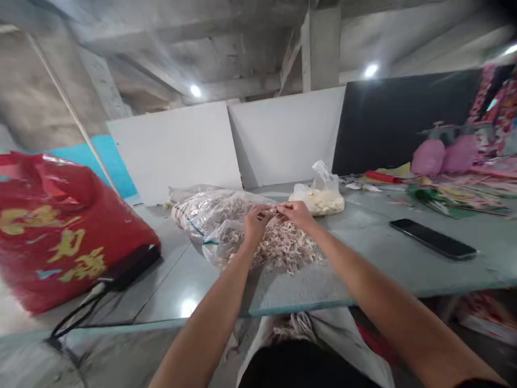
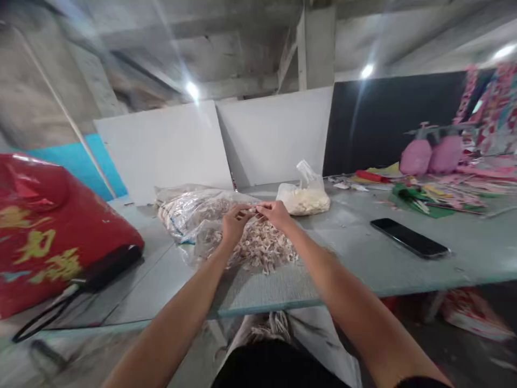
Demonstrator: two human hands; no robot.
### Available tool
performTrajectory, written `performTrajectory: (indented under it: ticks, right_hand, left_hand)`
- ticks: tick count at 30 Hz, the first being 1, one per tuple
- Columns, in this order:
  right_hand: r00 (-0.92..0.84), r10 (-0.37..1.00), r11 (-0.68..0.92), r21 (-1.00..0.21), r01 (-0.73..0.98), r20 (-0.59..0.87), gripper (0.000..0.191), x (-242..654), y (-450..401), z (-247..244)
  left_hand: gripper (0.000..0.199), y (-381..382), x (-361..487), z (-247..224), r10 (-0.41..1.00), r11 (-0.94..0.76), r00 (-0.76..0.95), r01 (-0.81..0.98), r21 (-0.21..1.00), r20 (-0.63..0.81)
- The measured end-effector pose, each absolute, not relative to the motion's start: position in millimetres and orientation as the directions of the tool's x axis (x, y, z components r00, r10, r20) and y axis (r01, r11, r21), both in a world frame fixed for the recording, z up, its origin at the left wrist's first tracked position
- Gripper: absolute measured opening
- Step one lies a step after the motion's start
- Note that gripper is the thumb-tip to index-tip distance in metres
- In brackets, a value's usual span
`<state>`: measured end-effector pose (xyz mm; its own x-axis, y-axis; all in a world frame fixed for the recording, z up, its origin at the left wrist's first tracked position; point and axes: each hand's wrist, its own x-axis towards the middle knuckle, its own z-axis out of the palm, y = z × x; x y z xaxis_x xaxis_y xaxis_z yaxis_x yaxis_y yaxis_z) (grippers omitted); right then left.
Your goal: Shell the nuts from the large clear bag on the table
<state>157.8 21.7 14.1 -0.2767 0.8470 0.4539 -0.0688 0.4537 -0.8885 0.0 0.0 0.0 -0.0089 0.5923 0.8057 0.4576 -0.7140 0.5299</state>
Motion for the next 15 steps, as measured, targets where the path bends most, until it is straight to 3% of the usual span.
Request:
performTrajectory:
  ticks: [4, 10, 15]
  right_hand:
    - [-0.299, 0.812, 0.517, -0.855, -0.033, 0.502, 0.029, 158.9, 21.4, 14.3]
    - [-0.24, 0.721, 0.69, -0.644, 0.33, 0.65, 0.025, 154.0, 20.2, 9.8]
    - [-0.165, 0.683, 0.693, -0.56, 0.454, 0.712, 0.021, 147.8, 18.0, 6.7]
  left_hand:
    - [0.027, 5.3, 0.0, -1.6, 0.649, -0.671, -0.045, 0.436, 0.6, 0.759]
    - [0.029, 5.6, 0.1, -2.4, 0.703, -0.638, -0.05, 0.398, 0.659, 0.71]
    - [0.028, 6.3, -1.3, -4.3, 0.692, -0.64, -0.031, 0.436, 0.632, 0.721]
